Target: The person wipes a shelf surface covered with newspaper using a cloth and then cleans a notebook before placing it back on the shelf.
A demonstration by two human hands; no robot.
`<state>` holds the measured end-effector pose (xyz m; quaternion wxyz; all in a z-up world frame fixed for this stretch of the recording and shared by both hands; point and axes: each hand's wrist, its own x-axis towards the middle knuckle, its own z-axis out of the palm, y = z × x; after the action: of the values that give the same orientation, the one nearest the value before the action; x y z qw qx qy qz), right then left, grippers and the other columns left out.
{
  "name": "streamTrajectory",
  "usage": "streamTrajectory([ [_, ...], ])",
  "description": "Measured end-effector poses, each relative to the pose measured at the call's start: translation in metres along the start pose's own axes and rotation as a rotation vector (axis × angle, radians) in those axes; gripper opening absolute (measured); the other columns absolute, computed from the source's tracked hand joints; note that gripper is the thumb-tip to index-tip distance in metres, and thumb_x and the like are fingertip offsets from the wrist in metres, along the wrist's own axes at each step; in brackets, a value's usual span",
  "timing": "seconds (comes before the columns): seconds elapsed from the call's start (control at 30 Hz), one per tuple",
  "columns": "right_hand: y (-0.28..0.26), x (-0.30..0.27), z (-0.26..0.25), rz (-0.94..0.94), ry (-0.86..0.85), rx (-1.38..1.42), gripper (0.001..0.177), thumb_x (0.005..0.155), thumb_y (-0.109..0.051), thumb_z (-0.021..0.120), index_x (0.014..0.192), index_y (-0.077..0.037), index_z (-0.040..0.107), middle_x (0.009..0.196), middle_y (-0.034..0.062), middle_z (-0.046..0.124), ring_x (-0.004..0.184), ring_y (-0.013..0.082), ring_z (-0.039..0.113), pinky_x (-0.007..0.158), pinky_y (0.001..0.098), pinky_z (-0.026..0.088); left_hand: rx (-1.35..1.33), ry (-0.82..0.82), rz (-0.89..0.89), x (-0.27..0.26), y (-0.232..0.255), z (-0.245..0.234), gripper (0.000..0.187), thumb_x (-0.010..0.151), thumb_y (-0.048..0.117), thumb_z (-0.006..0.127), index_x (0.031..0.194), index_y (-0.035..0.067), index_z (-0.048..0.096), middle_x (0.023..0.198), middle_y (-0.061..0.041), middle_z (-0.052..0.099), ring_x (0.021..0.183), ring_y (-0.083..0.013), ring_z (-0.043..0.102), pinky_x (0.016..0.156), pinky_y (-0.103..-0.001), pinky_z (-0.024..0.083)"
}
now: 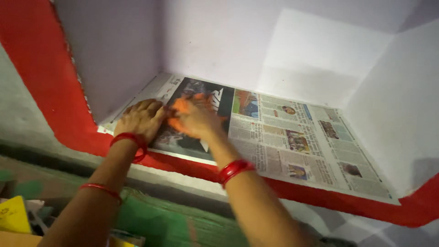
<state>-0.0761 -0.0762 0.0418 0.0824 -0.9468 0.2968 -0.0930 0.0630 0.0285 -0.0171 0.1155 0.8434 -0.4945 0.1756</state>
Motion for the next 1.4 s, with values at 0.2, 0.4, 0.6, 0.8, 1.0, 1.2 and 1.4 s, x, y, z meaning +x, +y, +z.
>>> streamTrajectory([
  [0.2, 0.134, -0.055, -0.062, 0.18, 0.073, 0.0, 0.063, 0.098, -0.065, 0.043, 0.093, -0.009, 0.072, 0.128, 0.016, 0.064, 0.128, 0.0326, 0.056, 0.123, 0.0549, 0.025, -0.203, -0.129, -0.205, -0.005, 0.011, -0.024, 0.063, 0.101, 0.06, 0.031, 0.151, 0.025, 0.043, 0.161, 0.0, 0.037, 0.148, -0.0241, 0.035, 0.123, -0.043, 0.029],
  [0.4, 0.216, -0.137, -0.093, 0.562, -0.004, -0.098, 0.07, 0.103, -0.069, 0.032, 0.115, -0.014, 0.073, 0.123, 0.0147, 0.073, 0.131, 0.0296, 0.065, 0.129, 0.057, 0.025, -0.052, -0.167, -0.078, -0.011, 0.019, -0.05, 0.07, 0.098, 0.067, 0.03, 0.154, 0.026, 0.039, 0.162, -0.006, 0.034, 0.151, -0.0245, 0.029, 0.126, -0.051, 0.013],
  [0.6, 0.17, -0.143, -0.063, 0.346, 0.041, -0.223, 0.056, 0.098, -0.063, 0.048, 0.121, -0.016, 0.07, 0.118, 0.0124, 0.074, 0.108, 0.0295, 0.072, 0.113, 0.0501, 0.04, 0.512, -0.138, 0.101, -0.006, 0.057, -0.068, 0.066, 0.096, 0.059, 0.035, 0.156, 0.032, 0.025, 0.163, -0.004, 0.023, 0.151, -0.0256, 0.019, 0.121, -0.054, 0.0],
  [0.8, 0.081, -0.096, -0.007, -0.005, 0.17, 0.059, 0.043, 0.1, -0.037, 0.048, 0.135, -0.017, 0.06, 0.135, 0.0047, 0.065, 0.101, 0.027, 0.074, 0.089, 0.0448, 0.058, -0.129, -0.132, 0.08, 0.015, 0.135, -0.032, 0.054, 0.107, 0.044, 0.035, 0.156, 0.023, 0.042, 0.17, 0.0, 0.034, 0.157, -0.0204, 0.028, 0.129, -0.045, 0.02],
  [1.0, 0.164, -0.149, -0.056, 0.114, 0.22, -0.047, 0.04, 0.09, -0.063, 0.055, 0.1, -0.028, 0.072, 0.119, -0.0015, 0.065, 0.124, 0.0282, 0.052, 0.1, 0.0559, 0.045, -0.217, -0.181, -0.027, -0.013, 0.157, -0.017, 0.071, 0.101, 0.061, 0.017, 0.158, 0.02, 0.029, 0.166, 0.001, 0.025, 0.154, -0.0182, 0.019, 0.124, -0.043, 0.016],
  [1.2, 0.256, -0.214, -0.099, 0.34, 0.301, -0.144, 0.053, 0.098, -0.065, 0.054, 0.113, -0.018, 0.072, 0.11, 0.0078, 0.076, 0.121, 0.0335, 0.057, 0.103, 0.0505, 0.05, -0.225, -0.141, -0.017, -0.02, 0.158, -0.023, 0.07, 0.102, 0.059, 0.017, 0.157, 0.018, 0.033, 0.166, -0.001, 0.029, 0.154, -0.0191, 0.022, 0.125, -0.042, 0.016],
  [1.4, 0.193, -0.185, -0.069, 0.484, 0.214, -0.068, 0.056, 0.094, -0.066, 0.052, 0.122, -0.02, 0.068, 0.123, 0.0119, 0.069, 0.119, 0.0334, 0.062, 0.104, 0.0565, 0.046, -0.198, -0.155, -0.037, -0.015, 0.16, -0.019, 0.066, 0.102, 0.055, 0.02, 0.157, 0.02, 0.033, 0.166, 0.001, 0.028, 0.154, -0.0178, 0.022, 0.124, -0.044, 0.018],
])
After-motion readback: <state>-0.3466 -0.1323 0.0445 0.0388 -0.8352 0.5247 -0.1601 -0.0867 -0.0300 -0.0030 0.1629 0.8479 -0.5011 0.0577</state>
